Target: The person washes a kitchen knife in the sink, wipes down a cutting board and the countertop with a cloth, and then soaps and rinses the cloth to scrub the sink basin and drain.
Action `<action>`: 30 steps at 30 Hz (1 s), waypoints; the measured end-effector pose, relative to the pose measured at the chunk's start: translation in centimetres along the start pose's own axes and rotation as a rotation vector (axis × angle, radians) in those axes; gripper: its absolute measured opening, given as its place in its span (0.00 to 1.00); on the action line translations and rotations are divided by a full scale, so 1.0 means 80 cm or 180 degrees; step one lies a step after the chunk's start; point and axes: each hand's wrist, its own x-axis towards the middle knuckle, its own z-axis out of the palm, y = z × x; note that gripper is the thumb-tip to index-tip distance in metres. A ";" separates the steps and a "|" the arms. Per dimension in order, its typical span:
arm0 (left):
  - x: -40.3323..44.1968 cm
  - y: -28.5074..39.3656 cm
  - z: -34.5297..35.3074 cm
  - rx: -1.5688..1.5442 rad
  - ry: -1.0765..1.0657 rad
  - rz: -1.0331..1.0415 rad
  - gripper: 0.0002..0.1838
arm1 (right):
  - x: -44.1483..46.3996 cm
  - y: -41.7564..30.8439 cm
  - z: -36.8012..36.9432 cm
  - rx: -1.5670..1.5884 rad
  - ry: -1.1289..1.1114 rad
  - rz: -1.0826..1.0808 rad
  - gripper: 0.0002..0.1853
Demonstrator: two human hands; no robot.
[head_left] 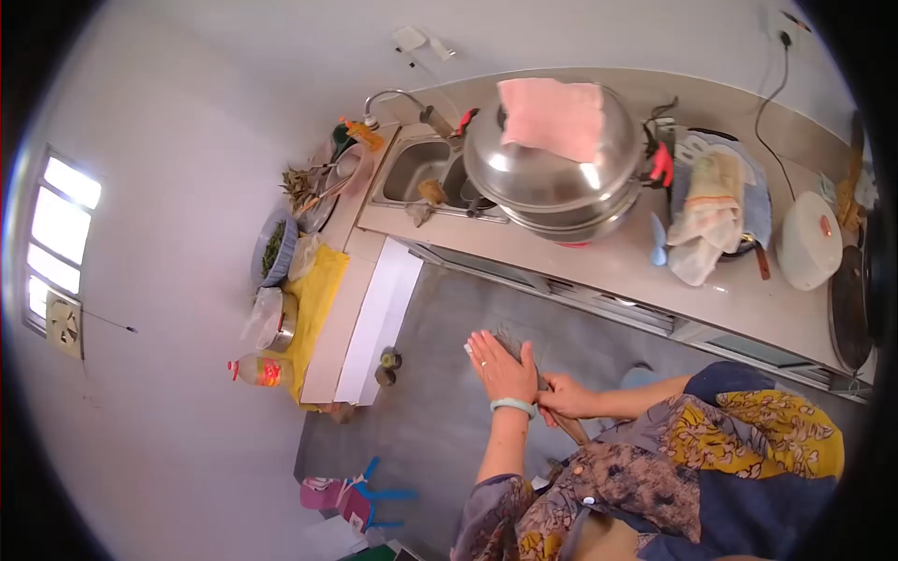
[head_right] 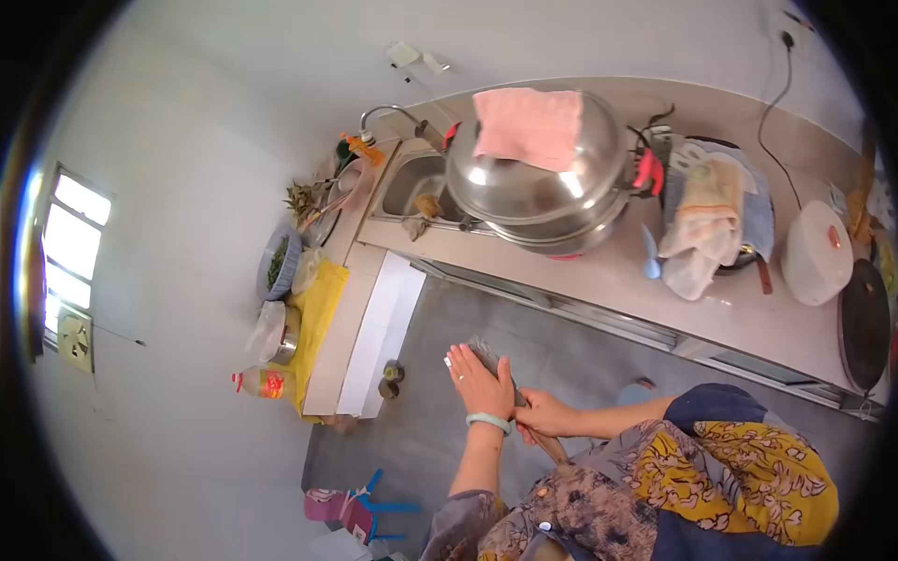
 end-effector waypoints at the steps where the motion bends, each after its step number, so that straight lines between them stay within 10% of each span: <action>1: 0.007 0.012 0.003 -0.0054 0.0009 -0.0020 0.45 | -0.002 -0.008 -0.011 0.0010 0.0021 0.0028 0.09; 19: 0.548 -0.302 0.007 -0.0122 -0.0119 0.0722 0.43 | 0.569 -0.204 0.046 0.0237 0.0802 -0.0457 0.07; 30: 0.875 -0.346 0.142 -0.1006 -0.0946 0.1635 0.42 | 0.806 -0.341 -0.039 0.0242 0.2108 -0.0412 0.09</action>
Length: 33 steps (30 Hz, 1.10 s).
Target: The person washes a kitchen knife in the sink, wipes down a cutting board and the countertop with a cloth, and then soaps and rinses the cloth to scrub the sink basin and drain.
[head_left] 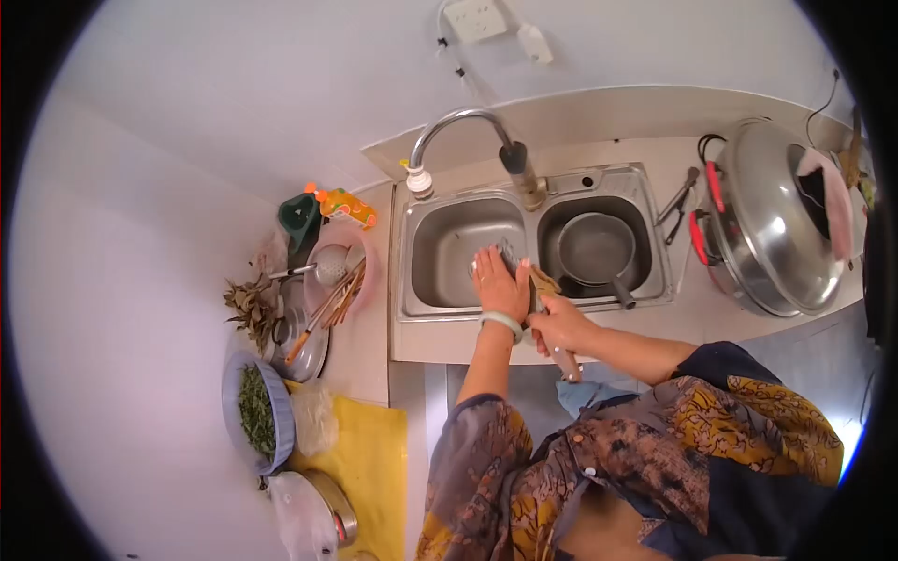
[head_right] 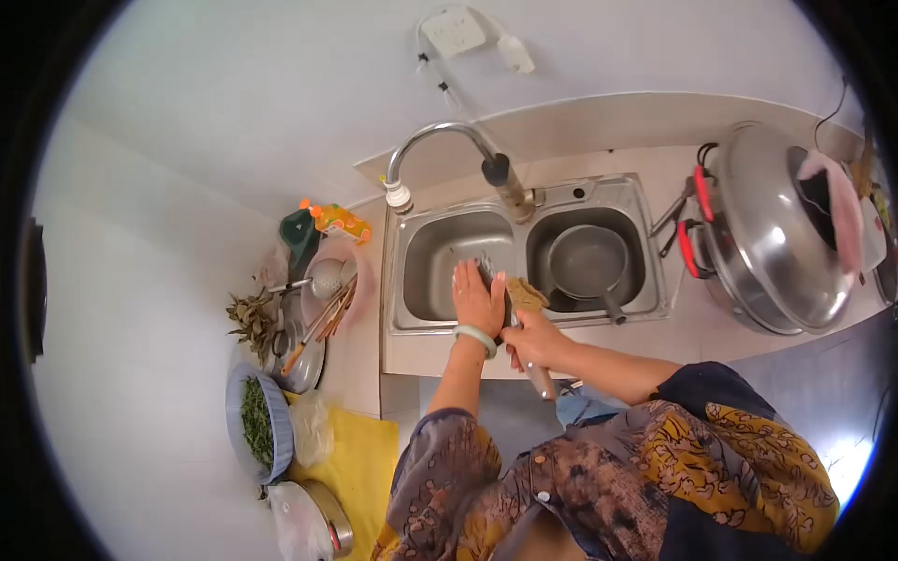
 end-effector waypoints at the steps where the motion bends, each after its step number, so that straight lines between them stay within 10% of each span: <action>1: 0.013 -0.019 0.023 -0.0017 -0.0022 -0.0064 0.42 | 0.023 0.008 -0.008 -0.0029 0.0092 0.0057 0.09; 21: 0.191 -0.286 0.090 -0.0582 -0.1290 -0.0494 0.26 | 0.181 0.021 0.020 -0.0660 0.1517 0.0096 0.10; 25: 0.180 -0.288 0.099 -0.0505 -0.0916 -0.0126 0.29 | 0.211 0.041 0.023 0.0136 0.1761 0.0304 0.10; 33: 0.165 -0.257 0.060 -0.2483 -0.2005 -0.1789 0.32 | 0.259 0.057 0.028 0.2040 0.1744 0.0259 0.10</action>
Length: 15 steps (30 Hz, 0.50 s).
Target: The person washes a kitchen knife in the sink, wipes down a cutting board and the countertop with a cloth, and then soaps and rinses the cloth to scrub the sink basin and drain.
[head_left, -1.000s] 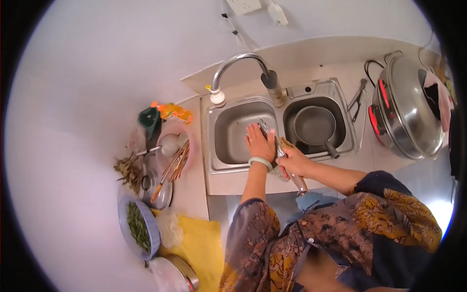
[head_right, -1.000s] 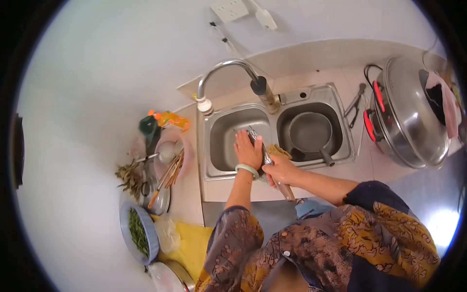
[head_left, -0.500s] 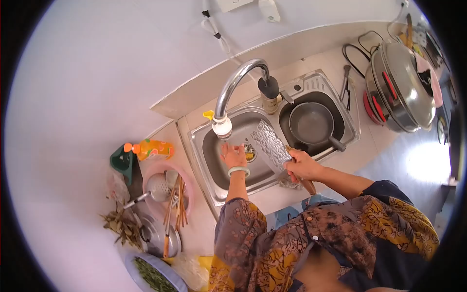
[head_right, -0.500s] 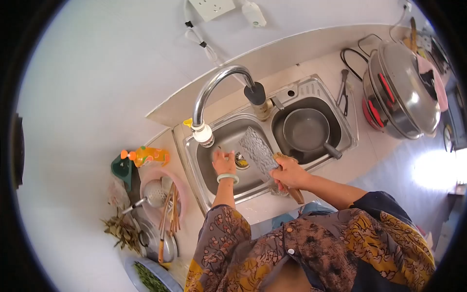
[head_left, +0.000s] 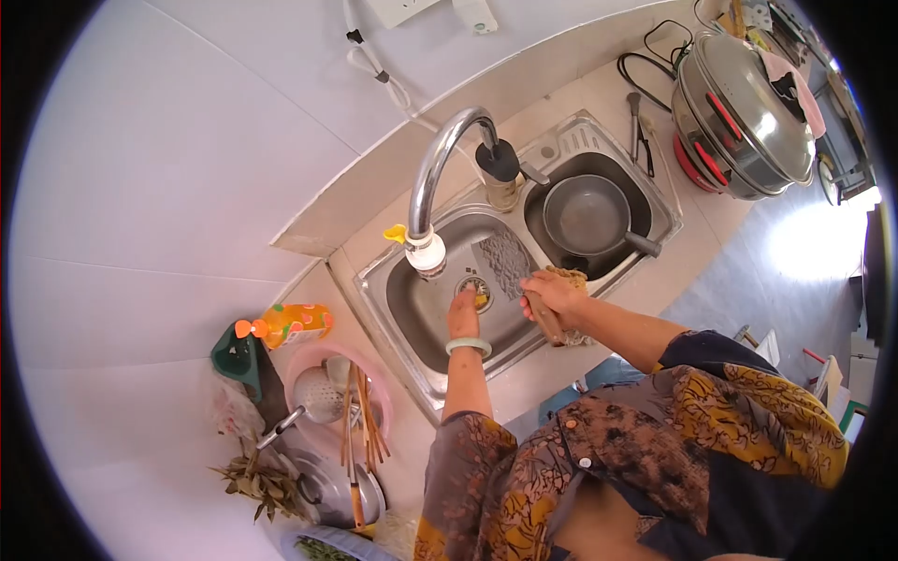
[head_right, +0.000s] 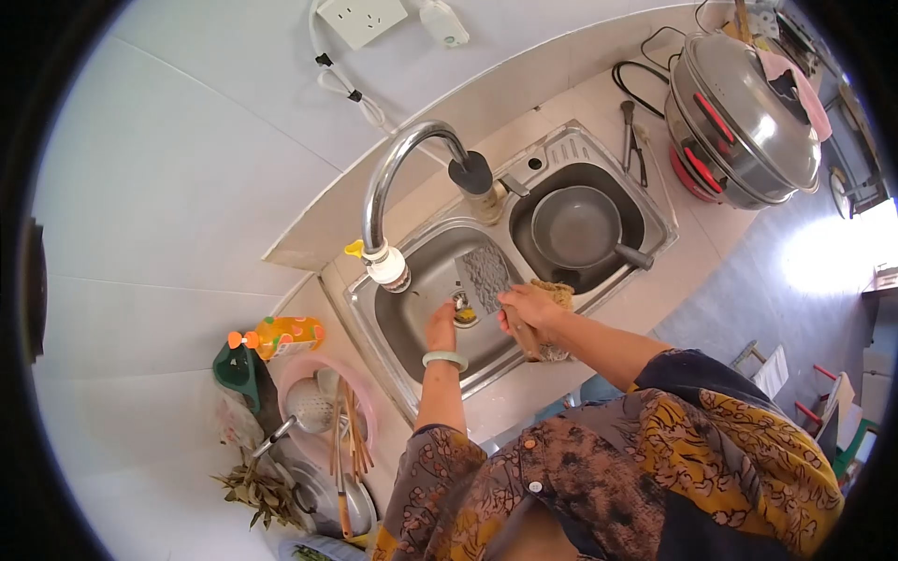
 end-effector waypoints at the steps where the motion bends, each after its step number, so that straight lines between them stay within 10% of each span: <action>1: 0.009 -0.013 -0.003 -0.0461 -0.0120 -0.0342 0.33 | 0.002 0.002 0.004 0.0162 -0.0043 0.0022 0.09; 15: -0.007 -0.020 0.005 -0.1575 -0.0749 -0.1126 0.22 | -0.004 0.016 -0.005 -0.0746 -0.0663 0.0078 0.20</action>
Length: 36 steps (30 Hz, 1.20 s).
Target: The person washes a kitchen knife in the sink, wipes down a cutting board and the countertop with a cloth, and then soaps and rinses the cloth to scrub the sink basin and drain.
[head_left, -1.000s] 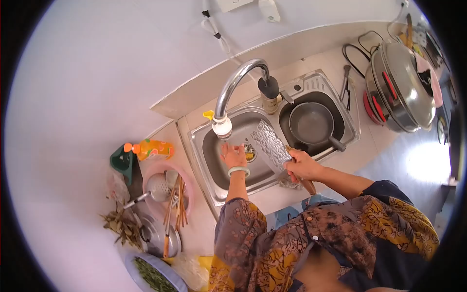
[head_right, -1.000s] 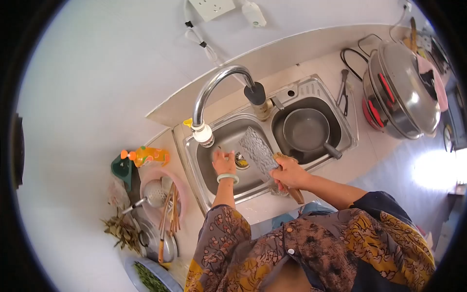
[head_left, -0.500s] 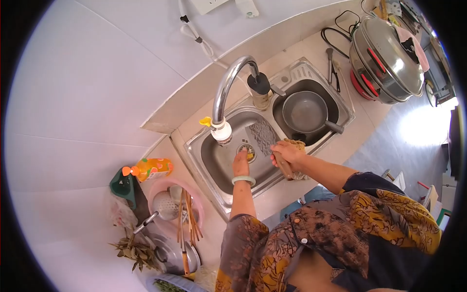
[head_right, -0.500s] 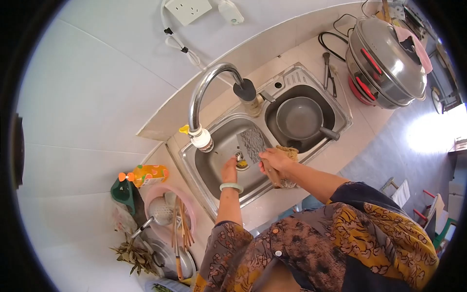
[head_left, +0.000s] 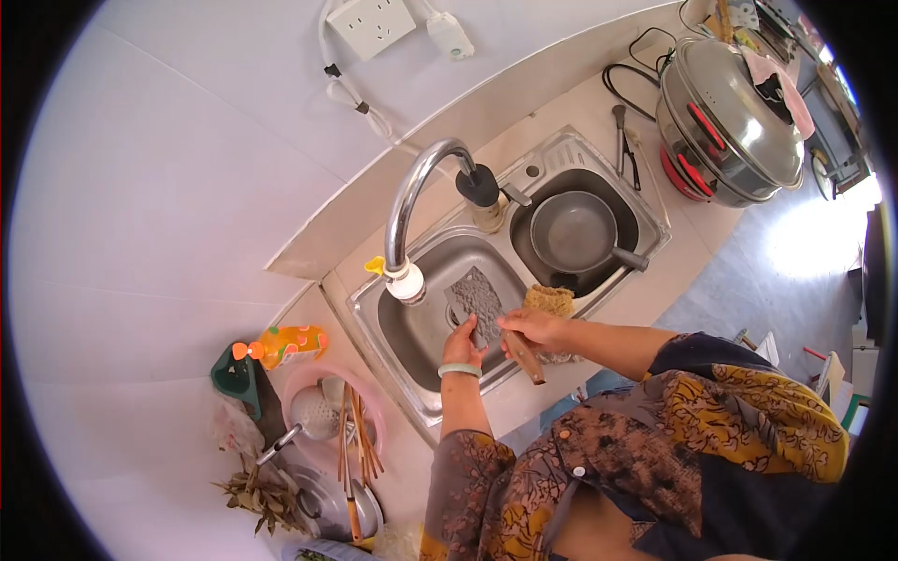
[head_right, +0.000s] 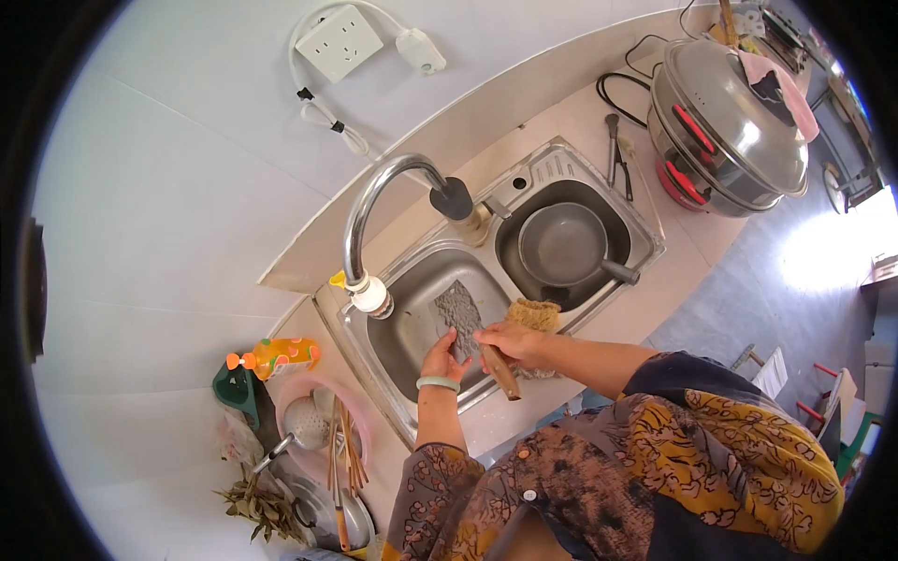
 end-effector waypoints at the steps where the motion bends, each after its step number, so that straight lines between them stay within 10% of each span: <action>1: 0.011 -0.005 -0.007 -0.0004 -0.0132 0.0089 0.21 | -0.011 -0.021 -0.012 -0.0533 0.0080 -0.0035 0.23; 8: 0.010 -0.006 -0.010 -0.0200 -0.0010 0.0310 0.17 | 0.042 -0.167 -0.113 0.0051 0.2055 -0.1004 0.27; 22: -0.006 0.013 0.009 -0.0477 0.0168 0.0492 0.16 | 0.043 -0.080 -0.133 -0.0184 0.1521 -0.0426 0.11; 24: 0.002 0.016 0.004 -0.0500 0.0103 0.0498 0.15 | 0.016 -0.040 -0.112 -0.1301 0.0518 -0.0537 0.18; 29: 0.030 0.006 -0.014 -0.0494 0.0161 0.0610 0.13 | -0.043 -0.008 -0.023 -0.0357 -0.0504 0.0262 0.30; 36: 0.033 0.016 0.013 -0.0419 0.0160 0.0602 0.14 | -0.019 -0.010 -0.022 0.0197 -0.0042 0.0202 0.24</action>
